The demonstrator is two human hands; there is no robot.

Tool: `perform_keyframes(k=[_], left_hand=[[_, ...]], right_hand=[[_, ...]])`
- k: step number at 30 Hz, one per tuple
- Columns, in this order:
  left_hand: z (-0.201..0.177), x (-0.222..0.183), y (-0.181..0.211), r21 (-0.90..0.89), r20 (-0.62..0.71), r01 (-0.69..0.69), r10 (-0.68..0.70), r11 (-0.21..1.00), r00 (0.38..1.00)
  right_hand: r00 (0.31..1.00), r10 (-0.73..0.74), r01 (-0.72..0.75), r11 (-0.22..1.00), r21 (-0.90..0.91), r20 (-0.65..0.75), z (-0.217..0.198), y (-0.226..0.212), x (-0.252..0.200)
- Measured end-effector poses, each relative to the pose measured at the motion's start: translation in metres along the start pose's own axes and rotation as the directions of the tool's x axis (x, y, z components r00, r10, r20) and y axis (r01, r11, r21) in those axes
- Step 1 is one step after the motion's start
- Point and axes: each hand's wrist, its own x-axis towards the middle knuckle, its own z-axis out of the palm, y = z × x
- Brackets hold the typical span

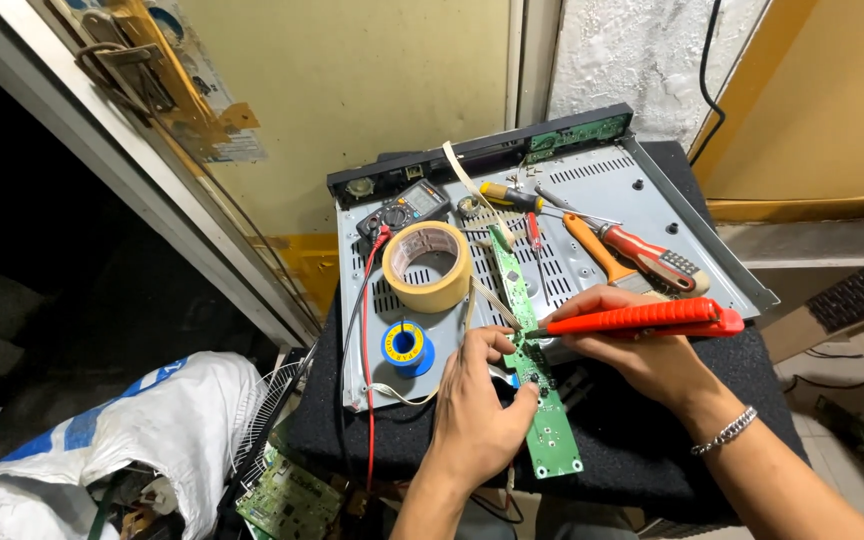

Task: Soldering electronic components and wires onto a circuit board inside an amplifier chassis.

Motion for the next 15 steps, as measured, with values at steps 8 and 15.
perform_keyframes(k=[8, 15], left_hand=[[-0.0004, 0.0, 0.0006, -0.009, -0.005, -0.004, 0.004, 1.0, 1.0], [-0.0018, -0.0002, 0.0016, -0.016, 0.01, 0.009, -0.009, 1.0, 1.0]], right_hand=[[0.999, 0.034, -0.034, 0.999, 0.006, 0.004, -0.0002, -0.0001, -0.0003], [1.0, 0.002, -0.002, 1.0, -0.028, 0.003, 0.0003, -0.0044, 0.0005]])
